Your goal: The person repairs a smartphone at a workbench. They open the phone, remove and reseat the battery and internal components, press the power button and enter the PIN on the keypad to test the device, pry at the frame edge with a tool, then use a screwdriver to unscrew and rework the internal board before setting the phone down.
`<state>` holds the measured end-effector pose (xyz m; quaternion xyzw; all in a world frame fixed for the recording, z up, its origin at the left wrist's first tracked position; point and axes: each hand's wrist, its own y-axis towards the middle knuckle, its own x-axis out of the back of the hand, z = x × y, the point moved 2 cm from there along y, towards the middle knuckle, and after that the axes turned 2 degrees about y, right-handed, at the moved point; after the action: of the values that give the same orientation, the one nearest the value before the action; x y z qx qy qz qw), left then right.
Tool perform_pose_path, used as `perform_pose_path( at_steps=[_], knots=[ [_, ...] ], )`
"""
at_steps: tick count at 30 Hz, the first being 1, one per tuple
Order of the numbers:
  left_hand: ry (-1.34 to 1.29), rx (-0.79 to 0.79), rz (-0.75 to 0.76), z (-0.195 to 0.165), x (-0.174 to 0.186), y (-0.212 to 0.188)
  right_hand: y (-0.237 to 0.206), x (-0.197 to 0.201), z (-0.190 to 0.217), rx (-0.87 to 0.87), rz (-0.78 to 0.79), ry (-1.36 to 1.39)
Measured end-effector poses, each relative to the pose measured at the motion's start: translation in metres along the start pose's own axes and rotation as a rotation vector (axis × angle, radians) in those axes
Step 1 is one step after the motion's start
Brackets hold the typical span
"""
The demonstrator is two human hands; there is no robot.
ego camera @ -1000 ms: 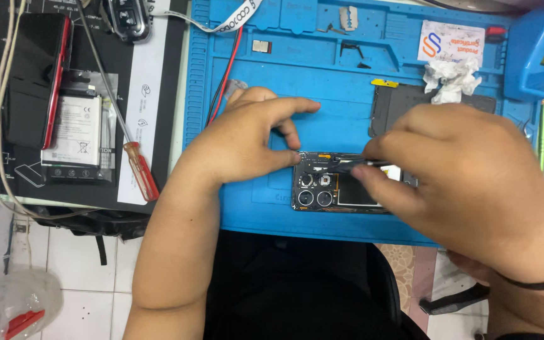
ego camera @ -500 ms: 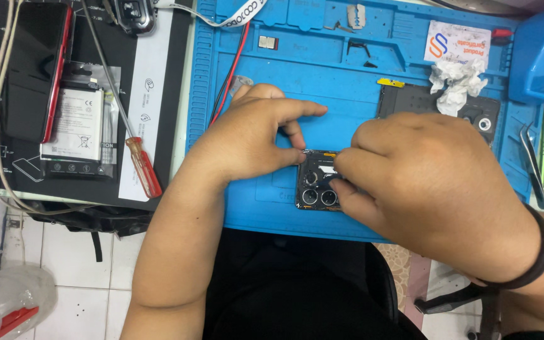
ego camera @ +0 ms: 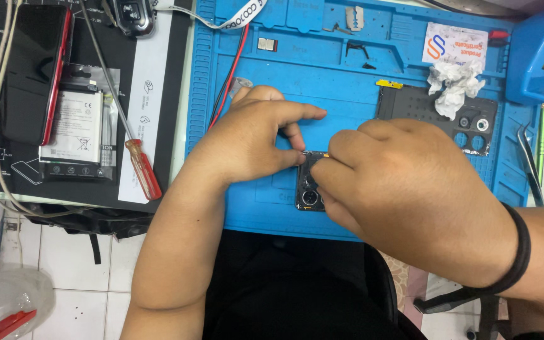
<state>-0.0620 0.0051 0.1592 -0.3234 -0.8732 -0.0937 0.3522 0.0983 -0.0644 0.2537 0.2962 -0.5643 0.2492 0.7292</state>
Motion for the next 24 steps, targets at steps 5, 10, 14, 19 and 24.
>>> perform_pose_path(
  at_steps=[5,10,14,19,24],
  knots=[
    [0.007,0.018,0.007,-0.0012,-0.0008,0.0008,0.0006,-0.0053,0.0036,-0.037,0.170,0.012],
    [0.010,0.033,0.012,-0.0029,-0.0013,0.0009,0.0021,-0.0078,0.0041,0.014,0.310,-0.122],
    [-0.003,0.006,0.002,-0.0017,-0.0012,0.0006,0.0023,-0.0033,0.0064,0.115,0.154,-0.200],
    [0.004,-0.012,-0.014,0.0003,-0.0031,0.0008,0.0011,-0.0030,0.0013,0.088,0.235,-0.199],
    [0.016,-0.019,-0.015,0.0009,-0.0036,0.0016,0.0011,-0.0060,-0.0026,0.063,0.436,-0.234]
  ],
)
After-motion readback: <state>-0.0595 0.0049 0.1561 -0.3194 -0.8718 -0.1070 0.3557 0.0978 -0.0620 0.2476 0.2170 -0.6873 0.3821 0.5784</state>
